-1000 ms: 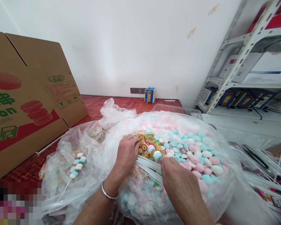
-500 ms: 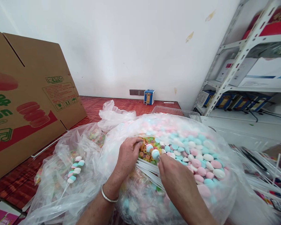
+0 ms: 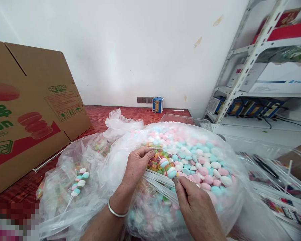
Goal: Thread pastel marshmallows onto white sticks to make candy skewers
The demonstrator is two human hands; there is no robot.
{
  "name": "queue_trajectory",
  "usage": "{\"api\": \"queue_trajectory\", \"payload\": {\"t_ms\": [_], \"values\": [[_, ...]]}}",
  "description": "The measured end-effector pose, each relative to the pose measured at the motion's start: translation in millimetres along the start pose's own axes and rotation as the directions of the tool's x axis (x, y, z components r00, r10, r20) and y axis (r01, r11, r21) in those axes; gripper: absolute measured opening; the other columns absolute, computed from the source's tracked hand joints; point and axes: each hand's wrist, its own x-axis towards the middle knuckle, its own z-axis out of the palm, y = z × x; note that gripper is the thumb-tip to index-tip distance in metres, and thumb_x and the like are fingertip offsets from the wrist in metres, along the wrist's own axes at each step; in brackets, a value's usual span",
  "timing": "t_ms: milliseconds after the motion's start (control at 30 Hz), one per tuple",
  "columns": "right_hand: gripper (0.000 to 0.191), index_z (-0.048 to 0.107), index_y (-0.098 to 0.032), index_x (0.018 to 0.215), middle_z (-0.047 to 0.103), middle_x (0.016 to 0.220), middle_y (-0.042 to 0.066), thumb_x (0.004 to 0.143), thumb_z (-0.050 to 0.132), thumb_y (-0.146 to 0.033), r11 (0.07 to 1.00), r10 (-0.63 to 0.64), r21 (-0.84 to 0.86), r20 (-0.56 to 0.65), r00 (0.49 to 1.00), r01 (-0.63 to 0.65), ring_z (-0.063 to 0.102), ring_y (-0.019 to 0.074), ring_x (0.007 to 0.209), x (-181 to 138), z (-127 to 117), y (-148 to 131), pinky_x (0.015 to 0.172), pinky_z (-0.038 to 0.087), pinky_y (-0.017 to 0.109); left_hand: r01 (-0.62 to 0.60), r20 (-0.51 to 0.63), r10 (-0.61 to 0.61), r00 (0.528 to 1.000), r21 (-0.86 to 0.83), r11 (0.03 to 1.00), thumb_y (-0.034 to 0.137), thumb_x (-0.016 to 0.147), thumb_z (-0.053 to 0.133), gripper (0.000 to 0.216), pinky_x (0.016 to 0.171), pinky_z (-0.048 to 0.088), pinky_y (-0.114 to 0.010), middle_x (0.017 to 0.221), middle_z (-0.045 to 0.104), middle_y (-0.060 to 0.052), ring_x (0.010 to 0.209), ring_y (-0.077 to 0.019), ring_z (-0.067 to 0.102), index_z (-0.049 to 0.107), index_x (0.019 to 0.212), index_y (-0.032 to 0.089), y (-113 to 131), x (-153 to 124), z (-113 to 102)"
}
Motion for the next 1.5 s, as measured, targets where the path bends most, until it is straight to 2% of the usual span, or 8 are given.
{"api": "queue_trajectory", "payload": {"t_ms": [200,500,733,900,1067,1167,1400,1500], "values": [[0.033,0.053,-0.023,0.071,0.063,0.066,0.001,0.098,0.034,-0.03,0.998,0.061,0.005,0.014,0.998,-0.061,0.057,0.0171,0.059,-8.1,-5.3,0.4,0.057,0.034,0.026,-0.156,0.004,0.157,0.988,0.101,0.983,0.031,0.081,0.069,0.021,0.064,0.053,-0.026,0.08,0.076,-0.004,0.069,-0.0164,0.067,0.079,0.093,0.017,-3.3,-10.6,12.4],[0.028,0.053,-0.022,0.077,0.063,0.073,0.0,0.099,0.037,-0.031,0.929,0.196,0.332,-0.063,0.979,-0.165,0.057,0.0152,0.069,-39.3,11.2,-5.8,0.062,0.04,0.022,-0.476,0.109,0.463,0.88,0.215,0.853,0.024,0.091,0.061,0.019,0.078,0.055,-0.029,0.096,0.075,-0.004,0.083,-0.0171,0.069,0.075,0.105,0.023,-5.6,-30.4,23.9],[0.029,0.058,-0.021,0.081,0.064,0.077,0.0,0.099,0.039,-0.033,0.878,0.244,0.443,-0.084,0.966,-0.183,0.06,0.0147,0.073,-38.5,3.2,-9.6,0.066,0.044,0.021,-0.53,0.261,0.485,0.835,0.139,0.837,0.021,0.095,0.054,0.02,0.084,0.054,-0.029,0.101,0.074,-0.005,0.094,-0.0176,0.069,0.072,0.103,0.022,-4.6,-40.6,38.1],[0.033,0.062,-0.02,0.085,0.066,0.078,0.002,0.096,0.043,-0.044,0.854,0.377,0.436,-0.144,0.915,-0.284,0.061,0.0163,0.072,-32.7,-23.5,9.6,0.063,0.047,0.022,-0.485,0.287,0.423,0.859,0.195,0.852,0.018,0.098,0.046,0.04,0.082,0.057,-0.032,0.106,0.074,-0.007,0.084,-0.0155,0.071,0.055,0.136,0.023,-9.3,-40.9,52.4],[0.035,0.067,-0.02,0.095,0.07,0.085,0.003,0.093,0.046,-0.049,0.848,0.469,0.383,-0.221,0.855,-0.366,0.062,0.0186,0.078,-36.9,-47.7,32.2,0.063,0.047,0.023,-0.699,0.512,0.478,0.714,0.47,0.54,0.005,0.09,0.047,0.033,0.09,0.052,-0.039,0.105,0.073,-0.01,0.102,-0.0233,0.064,0.072,0.107,0.02,-14.8,-21.8,68.6],[0.035,0.066,-0.02,0.093,0.069,0.083,0.002,0.095,0.045,-0.048,0.844,0.479,0.378,-0.215,0.851,-0.38,0.061,0.0177,0.076,-41.5,-49.6,37.1,0.061,0.046,0.022,-0.735,0.617,0.401,0.677,0.543,0.405,0.007,0.089,0.054,0.024,0.088,0.05,-0.039,0.099,0.072,-0.008,0.097,-0.0243,0.062,0.072,0.096,0.02,-14.7,-13.3,76.2],[0.033,0.066,-0.02,0.092,0.066,0.073,-0.001,0.094,0.046,-0.047,0.842,0.464,0.398,-0.185,0.866,-0.365,0.056,0.0155,0.064,-44.0,-43.4,38.2,0.057,0.043,0.022,-0.643,0.513,0.389,0.765,0.633,0.43,0.012,0.088,0.057,0.009,0.076,0.047,-0.032,0.09,0.067,-0.005,0.087,-0.0213,0.061,0.061,0.09,0.019,-9.9,-24.5,83.4],[0.035,0.068,-0.02,0.097,0.068,0.08,0.0,0.094,0.045,-0.047,0.843,0.447,0.407,-0.169,0.879,-0.351,0.057,0.0163,0.069,-43.5,-43.0,39.4,0.061,0.045,0.023,-0.653,0.536,0.375,0.757,0.59,0.475,0.015,0.09,0.056,0.005,0.069,0.045,-0.029,0.087,0.065,-0.004,0.081,-0.0189,0.061,0.058,0.087,0.019,-7.6,-35.3,87.7]]}}
